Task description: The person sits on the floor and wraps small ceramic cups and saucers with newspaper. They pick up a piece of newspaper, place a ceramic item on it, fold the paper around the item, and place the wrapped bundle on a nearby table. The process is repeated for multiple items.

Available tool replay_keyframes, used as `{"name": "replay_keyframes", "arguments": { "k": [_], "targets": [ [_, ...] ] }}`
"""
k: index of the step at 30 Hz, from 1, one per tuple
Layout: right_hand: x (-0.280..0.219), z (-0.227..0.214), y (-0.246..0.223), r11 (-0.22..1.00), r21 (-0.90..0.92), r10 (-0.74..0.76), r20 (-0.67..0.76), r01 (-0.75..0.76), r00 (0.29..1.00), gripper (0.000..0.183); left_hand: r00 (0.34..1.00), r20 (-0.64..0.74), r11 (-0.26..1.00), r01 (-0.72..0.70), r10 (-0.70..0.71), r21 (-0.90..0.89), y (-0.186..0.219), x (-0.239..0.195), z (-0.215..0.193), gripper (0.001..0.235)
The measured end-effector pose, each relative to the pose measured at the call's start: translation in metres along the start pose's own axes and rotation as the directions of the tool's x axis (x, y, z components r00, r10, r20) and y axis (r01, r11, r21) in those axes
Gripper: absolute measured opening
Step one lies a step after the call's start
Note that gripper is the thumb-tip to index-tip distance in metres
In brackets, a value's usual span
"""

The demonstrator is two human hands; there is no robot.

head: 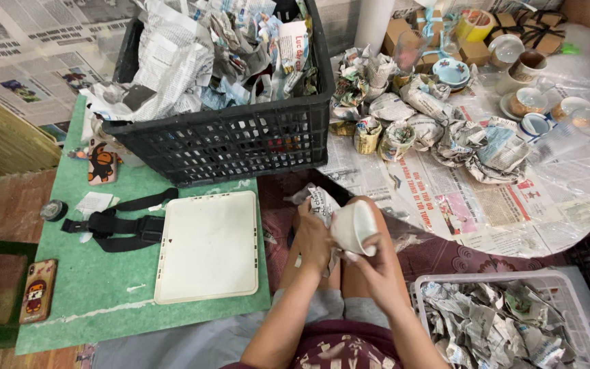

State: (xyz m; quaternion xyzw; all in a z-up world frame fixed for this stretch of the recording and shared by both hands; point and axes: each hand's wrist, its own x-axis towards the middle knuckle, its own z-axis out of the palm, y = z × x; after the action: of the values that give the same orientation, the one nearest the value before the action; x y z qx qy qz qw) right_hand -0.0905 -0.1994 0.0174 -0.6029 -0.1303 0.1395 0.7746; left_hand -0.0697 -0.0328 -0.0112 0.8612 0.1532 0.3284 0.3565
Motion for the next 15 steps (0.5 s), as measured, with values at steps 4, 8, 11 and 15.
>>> {"name": "replay_keyframes", "arguments": {
  "k": [4,8,11,15],
  "targets": [
    [0.002,0.033,0.013,0.984,0.147,0.092,0.035,-0.096,0.995,0.021,0.936,0.162,0.86,0.35,-0.311,-0.371,-0.014,-0.012,-0.002,0.066],
    [-0.003,0.045,0.02,0.995,0.091,0.041,-0.017,-0.039,0.999,0.023,0.967,0.077,0.857,0.252,-0.244,-0.45,-0.02,-0.017,-0.001,0.075],
    [-0.009,0.046,0.027,0.999,0.032,-0.036,-0.031,0.037,0.999,0.025,0.968,0.028,0.789,0.218,-0.248,-0.575,-0.032,-0.024,0.004,0.064],
    [-0.005,0.034,0.034,0.985,-0.132,-0.12,-0.084,0.109,0.989,0.024,0.972,-0.218,0.955,0.017,-0.084,-0.295,-0.06,-0.024,0.019,0.044]
  ]
}}
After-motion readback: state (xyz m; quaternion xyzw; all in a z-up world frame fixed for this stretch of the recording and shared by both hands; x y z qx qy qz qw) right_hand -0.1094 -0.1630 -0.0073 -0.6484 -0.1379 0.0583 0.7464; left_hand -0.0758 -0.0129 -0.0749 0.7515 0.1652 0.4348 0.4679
